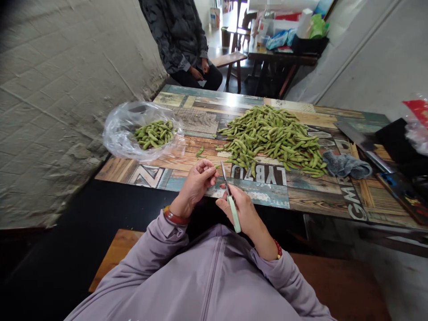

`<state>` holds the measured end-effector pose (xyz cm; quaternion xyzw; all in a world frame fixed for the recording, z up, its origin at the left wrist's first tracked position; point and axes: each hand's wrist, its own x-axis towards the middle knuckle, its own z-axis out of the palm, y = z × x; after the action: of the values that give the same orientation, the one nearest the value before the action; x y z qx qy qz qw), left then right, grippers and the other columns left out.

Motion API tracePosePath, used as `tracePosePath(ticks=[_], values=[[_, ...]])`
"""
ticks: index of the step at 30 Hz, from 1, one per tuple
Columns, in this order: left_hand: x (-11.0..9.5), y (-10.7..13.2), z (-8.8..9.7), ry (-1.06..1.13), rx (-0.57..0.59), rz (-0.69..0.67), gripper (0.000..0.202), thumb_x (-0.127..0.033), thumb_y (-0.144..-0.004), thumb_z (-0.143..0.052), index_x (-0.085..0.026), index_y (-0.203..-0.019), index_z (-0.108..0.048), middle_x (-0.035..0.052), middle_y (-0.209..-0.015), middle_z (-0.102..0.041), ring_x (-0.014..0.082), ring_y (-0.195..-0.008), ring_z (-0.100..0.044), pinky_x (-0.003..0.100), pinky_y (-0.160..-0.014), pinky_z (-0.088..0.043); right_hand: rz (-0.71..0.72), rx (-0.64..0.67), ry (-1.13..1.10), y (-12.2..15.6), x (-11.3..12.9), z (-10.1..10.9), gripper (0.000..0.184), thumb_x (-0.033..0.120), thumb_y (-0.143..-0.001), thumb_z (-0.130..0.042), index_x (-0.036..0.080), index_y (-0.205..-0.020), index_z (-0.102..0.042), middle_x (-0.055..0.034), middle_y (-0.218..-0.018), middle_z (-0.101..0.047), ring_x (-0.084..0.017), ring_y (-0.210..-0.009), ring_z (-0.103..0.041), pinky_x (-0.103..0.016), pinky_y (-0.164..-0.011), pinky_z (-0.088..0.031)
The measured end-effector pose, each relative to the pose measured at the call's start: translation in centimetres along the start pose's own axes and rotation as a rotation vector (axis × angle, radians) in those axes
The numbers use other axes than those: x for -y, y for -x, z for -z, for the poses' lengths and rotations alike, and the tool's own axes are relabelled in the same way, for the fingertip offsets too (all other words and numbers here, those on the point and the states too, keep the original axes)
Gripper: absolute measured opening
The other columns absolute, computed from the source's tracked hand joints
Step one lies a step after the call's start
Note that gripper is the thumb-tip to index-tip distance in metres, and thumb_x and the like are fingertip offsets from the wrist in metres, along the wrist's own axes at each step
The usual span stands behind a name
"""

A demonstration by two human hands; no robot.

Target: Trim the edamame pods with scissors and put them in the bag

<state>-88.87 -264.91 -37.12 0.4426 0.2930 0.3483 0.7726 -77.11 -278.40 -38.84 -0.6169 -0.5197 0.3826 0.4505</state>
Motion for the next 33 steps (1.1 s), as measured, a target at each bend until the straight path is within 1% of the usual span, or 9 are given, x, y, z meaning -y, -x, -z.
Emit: tracePosePath(ticks=[4,7,12,16,21,24,27,30,33], values=[[0.1,0.2,-0.1,-0.034,0.014,-0.004,0.04,-0.039,-0.068,-0.082,-0.017,-0.081,-0.051,-0.0031,-0.064,-0.065,0.0047,-0.041,-0.051,0.015,-0.039,-0.027,0.008,0.018,0.02,0.1,0.3,0.1,0.047,0.053,-0.094,-0.054,0.02,-0.126,-0.058,-0.0078,-0.095,-0.062,-0.016,-0.068,-0.06,-0.026,-0.054,-0.052],[0.2,0.3,-0.3,-0.06,0.035,-0.008,0.039,-0.039,-0.069,-0.081,-0.017,-0.081,-0.051,-0.0034,-0.064,-0.065,0.0041,-0.041,-0.05,0.015,-0.04,-0.031,0.017,0.022,0.029,0.0,0.3,0.0,0.043,0.051,-0.094,-0.054,0.019,-0.123,-0.059,-0.0082,-0.096,-0.063,-0.016,-0.067,-0.06,-0.026,-0.054,-0.052],[0.2,0.5,-0.4,-0.062,0.041,0.001,0.041,-0.041,-0.069,-0.082,-0.017,-0.08,-0.05,-0.0041,-0.062,-0.064,0.0044,-0.04,-0.049,0.016,-0.041,-0.034,0.009,0.002,0.007,-0.1,-0.2,-0.3,0.045,0.051,-0.094,-0.054,0.02,-0.126,-0.058,-0.0083,-0.098,-0.064,-0.014,-0.062,-0.059,-0.026,-0.051,-0.051],[0.3,0.5,-0.3,-0.063,0.039,-0.011,0.041,-0.041,-0.069,-0.082,-0.017,-0.081,-0.05,-0.0038,-0.062,-0.064,0.0045,-0.04,-0.05,0.016,-0.041,-0.035,0.005,0.002,0.002,-0.2,-0.3,-0.4,0.046,0.054,-0.095,-0.053,0.019,-0.124,-0.059,-0.006,-0.091,-0.064,-0.013,-0.056,-0.057,-0.025,-0.048,-0.05],[0.3,0.4,-0.2,-0.055,0.052,-0.021,0.04,-0.039,-0.07,-0.081,-0.017,-0.081,-0.051,-0.0031,-0.063,-0.065,0.0046,-0.04,-0.05,0.016,-0.041,-0.033,-0.015,-0.001,-0.024,-0.2,0.2,-0.4,0.049,0.057,-0.095,-0.051,0.018,-0.121,-0.059,0.0002,-0.073,-0.059,-0.011,-0.047,-0.054,-0.023,-0.043,-0.048],[0.4,0.4,-0.2,-0.051,0.063,-0.029,0.039,-0.038,-0.071,-0.081,-0.017,-0.081,-0.05,-0.0028,-0.064,-0.066,0.0046,-0.04,-0.051,0.015,-0.04,-0.031,-0.031,-0.015,-0.056,-0.2,0.5,-0.6,0.051,0.059,-0.094,-0.051,0.017,-0.12,-0.059,0.001,-0.074,-0.059,-0.009,-0.044,-0.054,-0.022,-0.041,-0.047],[0.4,0.3,-0.1,-0.049,0.058,-0.029,0.035,-0.034,-0.072,-0.08,-0.017,-0.082,-0.051,-0.0026,-0.064,-0.066,0.0051,-0.041,-0.051,0.015,-0.041,-0.03,-0.055,-0.033,-0.122,-0.2,0.4,-0.8,0.051,0.06,-0.093,-0.052,0.016,-0.118,-0.06,0.0018,-0.074,-0.059,-0.007,-0.039,-0.051,-0.02,-0.036,-0.043],[0.3,0.1,0.2,-0.009,0.058,-0.03,0.032,-0.031,-0.073,-0.079,-0.016,-0.089,-0.056,-0.0017,-0.065,-0.066,0.0053,-0.044,-0.052,0.016,-0.043,-0.034,-0.102,-0.085,-0.223,-0.2,0.1,-0.2,0.051,0.061,-0.092,-0.054,0.017,-0.119,-0.059,0.0051,-0.066,-0.056,-0.007,-0.037,-0.049,-0.019,-0.034,-0.042],[0.0,-0.4,0.4,0.07,0.063,0.0,0.036,-0.028,-0.072,-0.076,-0.013,-0.101,-0.062,-0.0008,-0.068,-0.064,0.0058,-0.049,-0.052,0.016,-0.045,-0.035,-0.136,-0.227,-0.375,-0.4,-0.4,1.2,0.052,0.062,-0.09,-0.057,0.019,-0.12,-0.059,0.0033,-0.075,-0.058,-0.006,-0.041,-0.05,-0.019,-0.034,-0.043]])
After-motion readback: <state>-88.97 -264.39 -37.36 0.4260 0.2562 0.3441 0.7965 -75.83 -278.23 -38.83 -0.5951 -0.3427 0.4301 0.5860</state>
